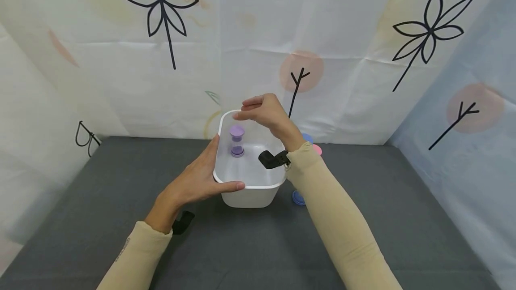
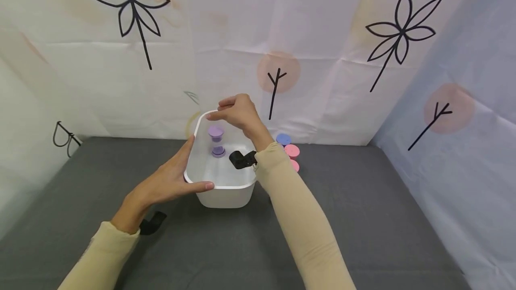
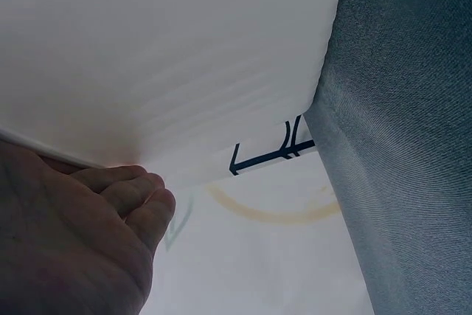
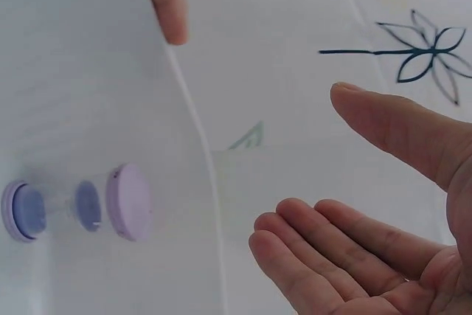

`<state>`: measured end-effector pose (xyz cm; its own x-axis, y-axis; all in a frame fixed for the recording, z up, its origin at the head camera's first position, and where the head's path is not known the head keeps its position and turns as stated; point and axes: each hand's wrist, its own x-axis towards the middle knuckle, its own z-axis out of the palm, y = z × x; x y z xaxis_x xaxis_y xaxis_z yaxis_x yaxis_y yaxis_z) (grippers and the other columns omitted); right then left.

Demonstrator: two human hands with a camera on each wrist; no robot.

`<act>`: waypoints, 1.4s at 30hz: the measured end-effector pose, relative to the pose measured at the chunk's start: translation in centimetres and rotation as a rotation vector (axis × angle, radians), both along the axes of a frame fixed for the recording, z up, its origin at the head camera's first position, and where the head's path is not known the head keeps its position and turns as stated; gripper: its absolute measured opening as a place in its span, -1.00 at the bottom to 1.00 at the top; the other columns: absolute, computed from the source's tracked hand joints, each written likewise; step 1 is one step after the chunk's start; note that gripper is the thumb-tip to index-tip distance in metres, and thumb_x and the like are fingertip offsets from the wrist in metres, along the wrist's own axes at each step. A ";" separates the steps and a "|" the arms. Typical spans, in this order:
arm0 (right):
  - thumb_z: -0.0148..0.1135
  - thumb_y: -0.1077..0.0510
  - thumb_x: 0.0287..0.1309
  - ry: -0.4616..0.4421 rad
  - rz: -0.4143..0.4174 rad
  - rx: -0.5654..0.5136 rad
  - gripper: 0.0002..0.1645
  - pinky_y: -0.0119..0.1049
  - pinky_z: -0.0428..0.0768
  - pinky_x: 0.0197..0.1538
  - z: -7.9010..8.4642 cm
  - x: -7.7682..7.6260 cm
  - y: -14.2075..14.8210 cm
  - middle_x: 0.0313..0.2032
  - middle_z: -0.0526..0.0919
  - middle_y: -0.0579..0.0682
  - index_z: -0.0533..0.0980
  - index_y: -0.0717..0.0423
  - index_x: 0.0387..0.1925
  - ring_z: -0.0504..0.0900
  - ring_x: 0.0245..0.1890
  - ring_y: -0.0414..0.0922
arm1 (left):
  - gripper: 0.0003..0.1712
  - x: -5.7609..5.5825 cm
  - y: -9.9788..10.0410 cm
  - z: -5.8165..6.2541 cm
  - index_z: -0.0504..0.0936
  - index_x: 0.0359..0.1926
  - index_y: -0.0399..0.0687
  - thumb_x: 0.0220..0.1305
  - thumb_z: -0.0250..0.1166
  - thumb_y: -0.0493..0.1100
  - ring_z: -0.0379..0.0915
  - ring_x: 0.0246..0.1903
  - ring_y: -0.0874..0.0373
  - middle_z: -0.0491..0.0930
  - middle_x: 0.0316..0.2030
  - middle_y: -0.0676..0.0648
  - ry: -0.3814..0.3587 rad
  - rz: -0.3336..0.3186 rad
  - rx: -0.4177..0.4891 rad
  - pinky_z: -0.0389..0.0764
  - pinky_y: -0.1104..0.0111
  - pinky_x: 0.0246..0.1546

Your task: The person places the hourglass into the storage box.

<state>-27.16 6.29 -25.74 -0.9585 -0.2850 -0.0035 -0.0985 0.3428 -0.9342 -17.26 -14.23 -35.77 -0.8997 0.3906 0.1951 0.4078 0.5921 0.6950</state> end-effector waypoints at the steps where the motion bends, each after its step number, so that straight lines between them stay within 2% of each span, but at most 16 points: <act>1: 0.60 0.16 0.01 0.007 0.008 -0.014 -0.31 -0.18 0.49 0.25 0.1 0.4 0.4 0.06 0.70 0.13 0.57 0.28 0.19 0.66 0.09 -0.05 | 0.52 0.0 0.0 0.0 -0.38 0.63 0.13 -0.02 0.49 0.44 0.20 0.38 -0.07 -0.06 0.56 0.00 0.002 0.000 0.003 0.38 -0.07 0.23; 6: 0.57 0.20 0.05 0.044 0.050 -0.072 -0.32 -0.15 0.46 0.28 0.5 2.5 2.7 0.11 0.67 0.13 0.55 0.26 0.22 0.63 0.16 -0.04 | 0.52 0.0 0.0 0.1 -0.37 0.62 0.23 -0.04 0.49 0.45 0.23 0.36 -0.05 -0.02 0.54 0.02 -0.008 0.008 0.008 0.41 -0.07 0.21; 13: 0.51 0.28 0.10 0.074 0.081 -0.133 -0.27 -0.22 0.56 0.17 -0.6 5.4 6.6 0.17 0.63 0.15 0.46 0.33 0.30 0.62 0.18 0.00 | 0.52 0.1 0.1 0.1 -0.32 0.63 0.15 -0.06 0.51 0.44 0.23 0.35 -0.01 0.03 0.52 0.02 0.011 -0.009 0.023 0.39 -0.02 0.23; 18: 0.47 0.35 0.11 0.099 0.058 -0.187 -0.28 -0.25 0.57 0.13 -2.1 7.0 9.5 0.22 0.57 0.26 0.44 0.37 0.30 0.62 0.19 0.04 | 0.49 0.0 0.3 0.0 -0.27 0.62 0.29 -0.09 0.53 0.45 0.31 0.26 0.03 0.11 0.44 0.12 0.029 -0.010 0.044 0.45 0.05 0.14; 26: 0.48 0.37 0.10 0.146 -0.016 -0.216 -0.29 -0.31 0.57 0.12 -4.5 9.2 12.9 0.17 0.59 0.29 0.44 0.43 0.28 0.65 0.14 -0.06 | 0.49 0.0 0.2 0.0 -0.25 0.63 0.22 -0.08 0.52 0.45 0.30 0.26 0.00 0.12 0.46 0.07 0.056 -0.005 0.032 0.42 0.02 0.15; 29: 0.49 0.35 0.11 0.165 -0.048 -0.197 -0.30 -0.33 0.59 0.09 -5.2 9.9 14.0 0.16 0.60 0.30 0.44 0.45 0.27 0.66 0.13 -0.09 | 0.49 0.0 0.3 0.0 -0.24 0.62 0.26 -0.10 0.52 0.46 0.31 0.24 0.06 0.14 0.44 0.11 0.053 0.000 0.036 0.43 0.05 0.14; 33: 0.47 0.34 0.14 0.171 -0.074 -0.175 -0.32 -0.34 0.59 0.07 -6.1 10.6 15.3 0.10 0.67 0.13 0.44 0.45 0.26 0.67 0.09 -0.15 | 0.48 0.1 0.3 0.0 -0.26 0.61 0.33 -0.10 0.52 0.46 0.31 0.24 0.07 0.14 0.43 0.11 0.047 0.000 0.039 0.43 0.06 0.14; 35: 0.47 0.34 0.14 0.170 -0.078 -0.175 -0.33 -0.34 0.60 0.06 -6.5 10.7 15.9 0.10 0.68 0.09 0.44 0.46 0.26 0.67 0.10 -0.11 | 0.47 0.1 0.3 0.0 -0.27 0.61 0.34 -0.09 0.52 0.46 0.31 0.25 0.03 0.14 0.44 0.10 0.051 -0.004 0.038 0.43 0.04 0.14; 39: 0.47 0.35 0.14 0.187 -0.088 -0.181 -0.31 -0.36 0.60 0.04 -6.9 10.7 16.8 0.12 0.66 0.17 0.43 0.48 0.27 0.66 0.12 -0.06 | 0.47 0.1 0.2 0.0 -0.28 0.60 0.39 -0.10 0.52 0.46 0.32 0.25 -0.01 0.13 0.43 0.12 0.050 0.000 0.036 0.44 0.05 0.13; 42: 0.46 0.35 0.14 0.201 -0.100 -0.178 -0.31 -0.38 0.61 0.03 -6.9 10.5 17.5 0.11 0.66 0.18 0.42 0.51 0.27 0.68 0.08 -0.13 | 0.46 0.1 0.2 0.0 -0.30 0.60 0.44 -0.10 0.52 0.46 0.32 0.24 0.02 0.13 0.43 0.15 0.044 0.000 0.038 0.45 0.05 0.12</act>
<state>-16.67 23.81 -32.67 -0.9584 -0.1677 0.2309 -0.2615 0.1924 -0.9458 -17.14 -14.03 -35.76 -0.8898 0.3825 0.2490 0.4385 0.5653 0.6987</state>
